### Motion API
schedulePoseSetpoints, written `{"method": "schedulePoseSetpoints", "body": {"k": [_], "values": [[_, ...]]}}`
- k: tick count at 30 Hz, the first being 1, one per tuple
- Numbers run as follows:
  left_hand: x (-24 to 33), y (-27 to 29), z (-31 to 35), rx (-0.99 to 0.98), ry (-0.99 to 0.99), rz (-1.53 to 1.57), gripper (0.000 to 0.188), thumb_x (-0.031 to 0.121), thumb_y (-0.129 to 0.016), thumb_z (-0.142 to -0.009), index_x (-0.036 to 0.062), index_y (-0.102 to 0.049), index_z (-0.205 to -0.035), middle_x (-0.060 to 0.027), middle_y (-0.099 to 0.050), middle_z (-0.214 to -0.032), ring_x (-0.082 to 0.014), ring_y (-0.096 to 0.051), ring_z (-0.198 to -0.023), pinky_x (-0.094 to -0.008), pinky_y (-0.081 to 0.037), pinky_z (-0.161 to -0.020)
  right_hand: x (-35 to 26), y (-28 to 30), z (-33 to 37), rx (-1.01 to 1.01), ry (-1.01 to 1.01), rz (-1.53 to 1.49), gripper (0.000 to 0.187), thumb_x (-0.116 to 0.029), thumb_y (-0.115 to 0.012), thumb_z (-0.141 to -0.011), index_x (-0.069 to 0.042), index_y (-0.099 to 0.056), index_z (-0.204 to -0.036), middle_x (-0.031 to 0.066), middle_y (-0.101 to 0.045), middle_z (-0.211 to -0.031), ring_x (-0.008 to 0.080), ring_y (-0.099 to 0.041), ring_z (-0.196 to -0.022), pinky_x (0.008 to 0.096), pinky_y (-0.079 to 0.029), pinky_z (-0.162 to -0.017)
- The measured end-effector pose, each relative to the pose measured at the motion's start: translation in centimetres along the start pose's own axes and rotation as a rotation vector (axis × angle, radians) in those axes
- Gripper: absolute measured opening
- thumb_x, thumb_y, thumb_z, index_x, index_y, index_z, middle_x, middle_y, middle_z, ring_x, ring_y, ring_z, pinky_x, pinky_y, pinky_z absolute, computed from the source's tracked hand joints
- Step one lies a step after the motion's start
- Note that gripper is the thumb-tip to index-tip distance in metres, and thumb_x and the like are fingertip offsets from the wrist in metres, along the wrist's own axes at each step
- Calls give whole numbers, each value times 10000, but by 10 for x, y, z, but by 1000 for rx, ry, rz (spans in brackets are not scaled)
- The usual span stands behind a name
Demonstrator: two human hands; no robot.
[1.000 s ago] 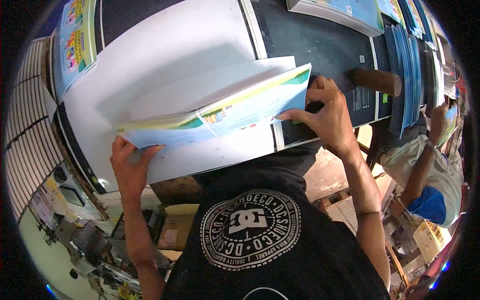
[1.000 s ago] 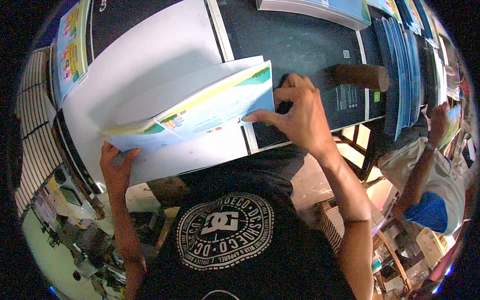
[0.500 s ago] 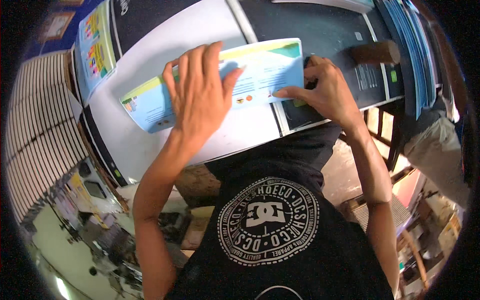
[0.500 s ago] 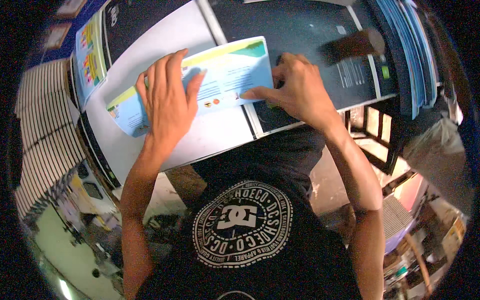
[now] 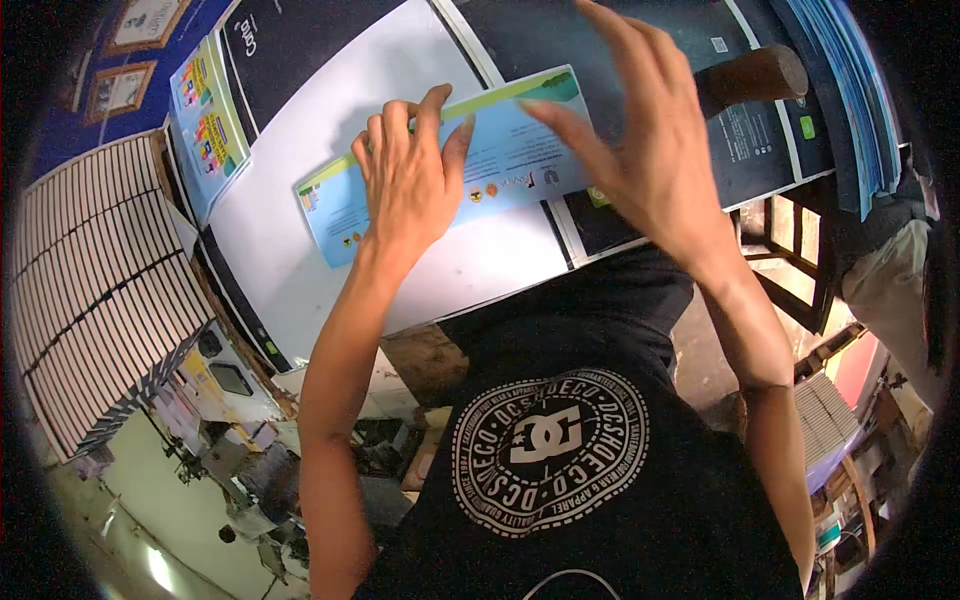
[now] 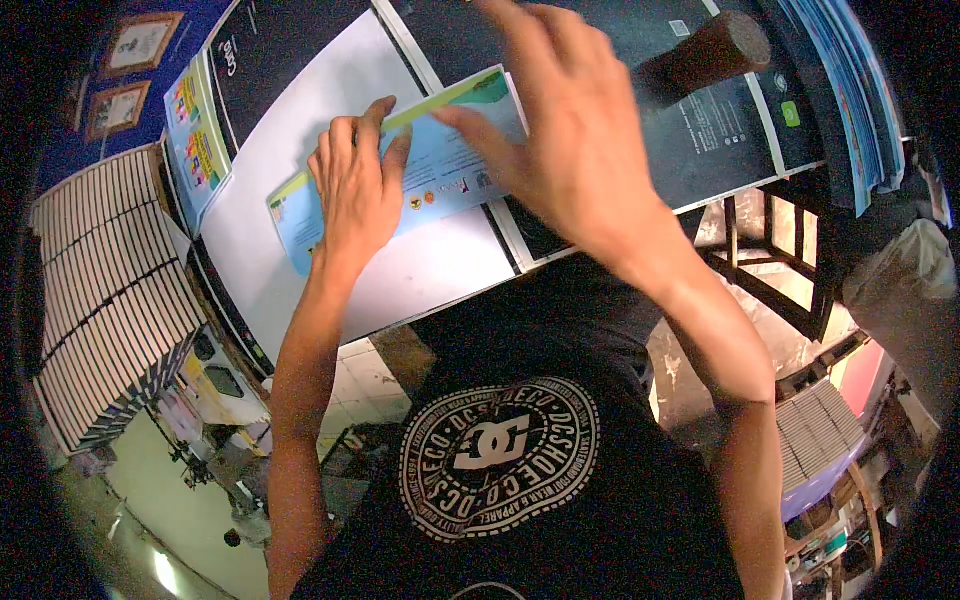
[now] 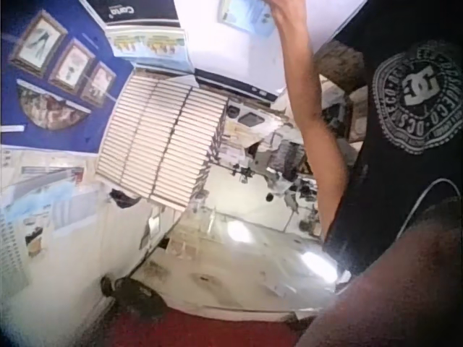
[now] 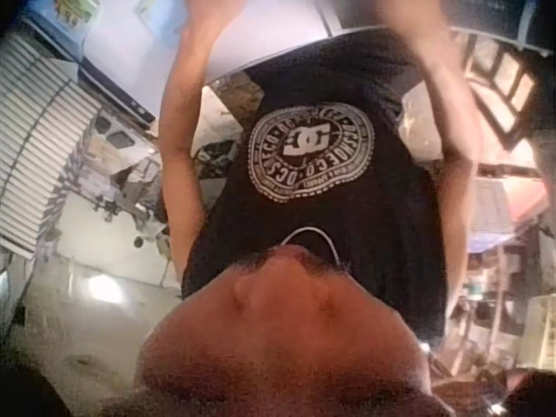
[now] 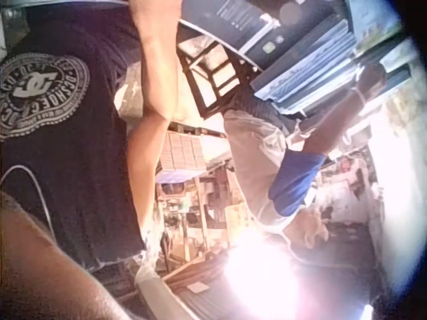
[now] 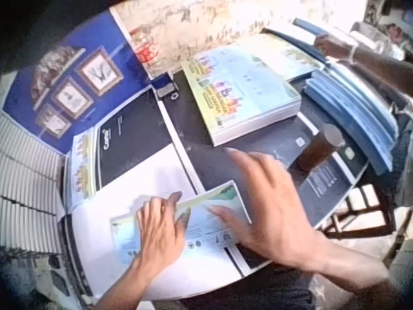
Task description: The person repeatedly folds printed paper sheets in half and presses the creases flat by hand and with a cylindrical wooden tool.
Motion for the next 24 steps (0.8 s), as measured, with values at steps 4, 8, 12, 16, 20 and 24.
{"method": "schedulePoseSetpoints", "body": {"k": [4,8,12,16,20,24], "values": [[12,-9,-1,-22,5,12,482,313,-621,-997,89,-547,-1417,-121,-544,-1160,-304,-515,-1092,-504,-346,-1001,-55,-21,-8,108,208,-46,662,-271,-809,-738,-66,-594,-1330,157,-606,-1293,346,-587,-1171,469,-492,-935],[-10,-12,1,-204,136,-76,494,411,-522,-1051,149,-523,-1471,-139,-544,-1233,-346,-505,-1176,-555,-400,-1000,-133,-53,16,-9,319,-391,775,-401,-793,-726,-80,-562,-1393,145,-566,-1380,331,-523,-1300,503,-417,-1101],[-4,-7,4,28,25,15,461,386,-532,-1048,192,-534,-1466,-105,-536,-1161,-316,-492,-1116,-515,-343,-988,-180,-28,21,185,426,-534,756,-464,-761,-742,-65,-599,-1363,142,-577,-1392,316,-503,-1339,493,-367,-1153],[-8,2,9,41,54,-9,459,375,-552,-1035,231,-532,-1471,-85,-523,-1145,-301,-477,-1088,-512,-318,-981,-183,-9,7,127,449,-763,871,-536,-787,-706,-83,-566,-1417,151,-465,-1543,337,-430,-1436,501,-347,-1172],[-2,-13,2,24,48,25,458,393,-558,-1032,214,-542,-1453,-89,-525,-1145,-296,-474,-1089,-511,-324,-973,-157,-13,-3,202,378,-750,888,-610,-757,-706,-57,-590,-1381,192,-527,-1474,345,-447,-1417,516,-330,-1182],[7,-17,-3,34,41,3,484,387,-586,-1019,141,-557,-1434,-130,-533,-1159,-336,-493,-1109,-511,-349,-975,-130,-13,-5,256,350,-737,986,-680,-738,-707,-64,-530,-1449,208,-470,-1525,374,-417,-1444,543,-314,-1189]]}}
Point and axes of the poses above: each hand's wrist, its own z-axis away from the middle knuckle, its own y-axis out of the back of the hand, x = y × z, the point moved 9 cm from there along -z, towards the middle knuckle
